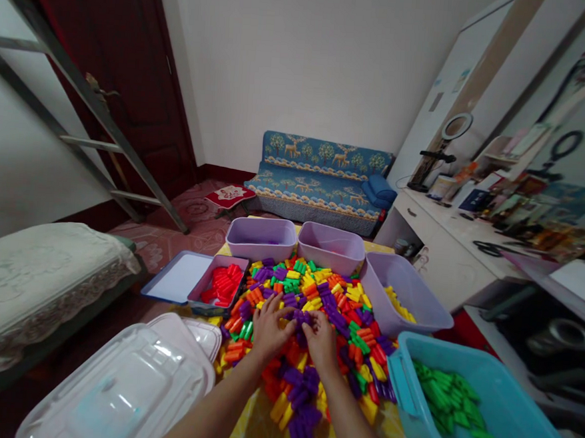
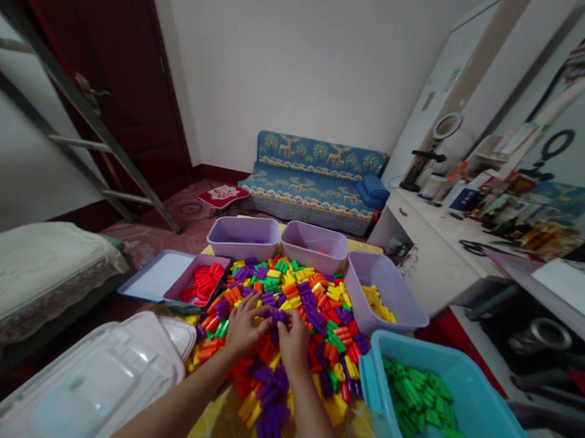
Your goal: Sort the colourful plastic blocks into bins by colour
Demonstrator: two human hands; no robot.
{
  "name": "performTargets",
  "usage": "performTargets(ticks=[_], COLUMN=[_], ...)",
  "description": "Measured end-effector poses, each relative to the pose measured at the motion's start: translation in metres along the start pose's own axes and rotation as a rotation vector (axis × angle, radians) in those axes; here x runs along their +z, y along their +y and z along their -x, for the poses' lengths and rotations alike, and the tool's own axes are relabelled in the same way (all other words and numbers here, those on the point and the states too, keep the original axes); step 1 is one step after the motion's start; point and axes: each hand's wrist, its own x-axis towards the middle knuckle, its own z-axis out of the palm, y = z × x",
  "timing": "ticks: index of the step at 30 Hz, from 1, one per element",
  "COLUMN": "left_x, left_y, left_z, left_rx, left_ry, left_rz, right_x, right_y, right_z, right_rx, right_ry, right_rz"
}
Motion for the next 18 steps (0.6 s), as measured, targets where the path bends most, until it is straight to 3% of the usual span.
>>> performTargets(ticks=[6, 11, 15, 18], left_x=[0.007, 0.011, 0.008, -0.001], left_y=[-0.008, -0.013, -0.014, -0.01], left_z=[-0.004, -0.005, -0.005, -0.004], left_rx=[0.014, 0.02, 0.023, -0.018], left_ry=[0.026, 0.061, 0.088, 0.176], left_rz=[0.071, 0.138, 0.216, 0.273], right_x=[-0.003, -0.012, -0.012, -0.009], right_y=[-0.002, 0.0, 0.007, 0.011], right_z=[-0.002, -0.005, -0.004, -0.002], right_rx=[-0.079, -0.307, -0.283, -0.286], right_ry=[-0.098, -0.02, -0.095, -0.114], right_rz=[0.119, 0.542, 0.821, 0.908])
